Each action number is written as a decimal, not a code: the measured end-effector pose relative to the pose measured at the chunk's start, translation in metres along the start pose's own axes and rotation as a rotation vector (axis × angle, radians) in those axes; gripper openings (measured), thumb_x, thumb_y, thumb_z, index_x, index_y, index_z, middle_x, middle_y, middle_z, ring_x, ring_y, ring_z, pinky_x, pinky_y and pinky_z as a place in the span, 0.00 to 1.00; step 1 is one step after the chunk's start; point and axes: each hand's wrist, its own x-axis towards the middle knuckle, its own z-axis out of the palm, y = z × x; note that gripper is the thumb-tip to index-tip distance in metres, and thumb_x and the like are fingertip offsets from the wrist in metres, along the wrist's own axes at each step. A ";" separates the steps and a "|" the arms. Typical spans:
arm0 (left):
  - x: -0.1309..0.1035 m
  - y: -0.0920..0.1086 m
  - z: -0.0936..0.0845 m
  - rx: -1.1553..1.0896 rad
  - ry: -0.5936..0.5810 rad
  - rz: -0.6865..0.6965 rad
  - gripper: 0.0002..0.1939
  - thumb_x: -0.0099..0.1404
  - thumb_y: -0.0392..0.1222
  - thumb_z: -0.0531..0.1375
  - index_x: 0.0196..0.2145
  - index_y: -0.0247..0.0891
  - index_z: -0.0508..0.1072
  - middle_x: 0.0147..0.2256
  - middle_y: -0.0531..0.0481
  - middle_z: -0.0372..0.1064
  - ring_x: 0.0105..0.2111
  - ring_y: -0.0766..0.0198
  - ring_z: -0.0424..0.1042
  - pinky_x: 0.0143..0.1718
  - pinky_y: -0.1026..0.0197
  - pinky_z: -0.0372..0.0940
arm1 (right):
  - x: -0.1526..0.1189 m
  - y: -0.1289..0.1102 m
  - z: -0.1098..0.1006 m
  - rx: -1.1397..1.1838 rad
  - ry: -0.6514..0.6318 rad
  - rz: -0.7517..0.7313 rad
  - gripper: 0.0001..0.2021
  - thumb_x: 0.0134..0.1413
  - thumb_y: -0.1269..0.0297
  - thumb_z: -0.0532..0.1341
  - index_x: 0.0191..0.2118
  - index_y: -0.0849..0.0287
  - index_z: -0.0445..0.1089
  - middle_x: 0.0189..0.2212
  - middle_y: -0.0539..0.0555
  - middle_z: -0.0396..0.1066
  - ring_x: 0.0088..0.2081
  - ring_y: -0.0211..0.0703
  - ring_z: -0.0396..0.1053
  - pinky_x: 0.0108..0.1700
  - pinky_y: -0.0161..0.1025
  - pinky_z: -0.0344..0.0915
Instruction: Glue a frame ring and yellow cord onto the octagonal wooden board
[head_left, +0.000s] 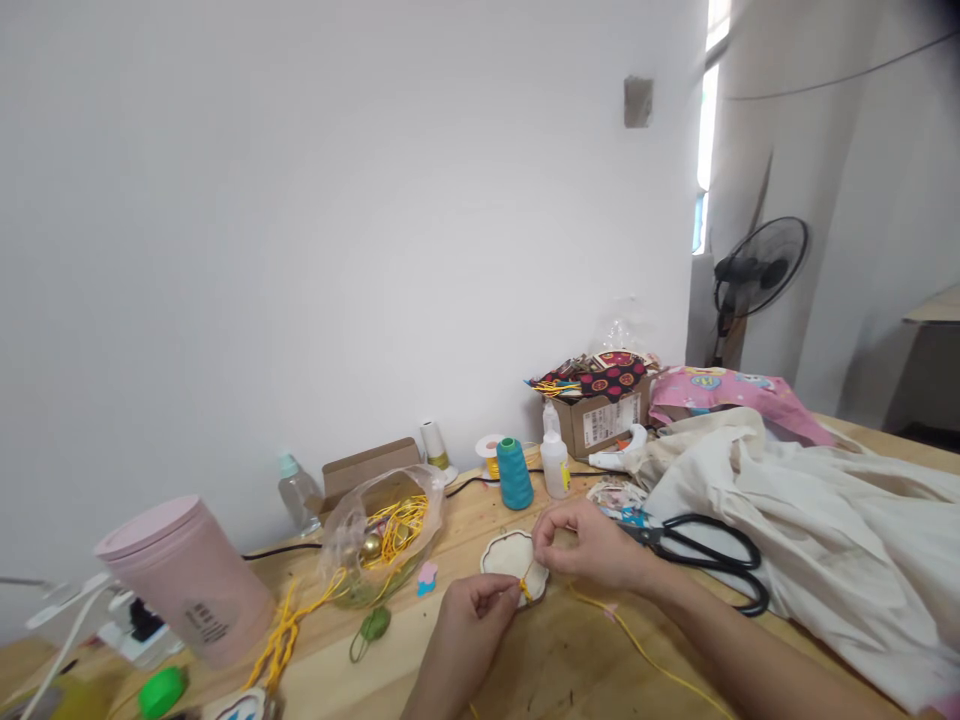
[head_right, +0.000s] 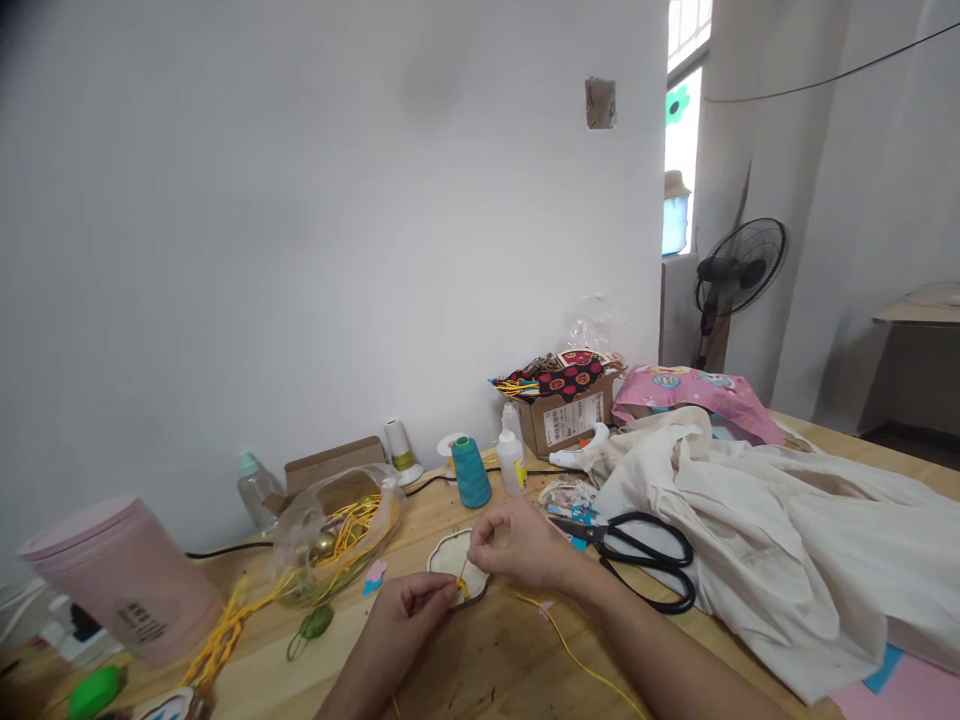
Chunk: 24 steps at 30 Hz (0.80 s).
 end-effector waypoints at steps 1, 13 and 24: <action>0.000 0.001 0.000 0.015 -0.004 0.008 0.15 0.53 0.46 0.53 0.25 0.33 0.75 0.21 0.51 0.69 0.23 0.65 0.62 0.24 0.67 0.53 | 0.001 0.000 0.001 0.048 0.007 0.015 0.05 0.39 0.69 0.55 0.21 0.63 0.68 0.22 0.50 0.68 0.27 0.36 0.63 0.30 0.31 0.58; -0.001 0.005 0.001 -0.017 -0.032 0.029 0.17 0.53 0.49 0.53 0.22 0.35 0.75 0.19 0.53 0.68 0.21 0.67 0.59 0.21 0.68 0.52 | 0.010 0.009 0.003 0.358 0.251 0.248 0.08 0.36 0.64 0.58 0.18 0.64 0.66 0.15 0.46 0.62 0.19 0.31 0.57 0.24 0.30 0.53; -0.002 0.006 -0.001 -0.003 0.012 0.030 0.16 0.54 0.46 0.52 0.27 0.33 0.75 0.23 0.49 0.70 0.24 0.65 0.61 0.25 0.66 0.54 | 0.000 0.004 0.008 -0.008 -0.002 0.000 0.13 0.38 0.60 0.61 0.33 0.59 0.71 0.32 0.53 0.71 0.35 0.42 0.65 0.37 0.36 0.58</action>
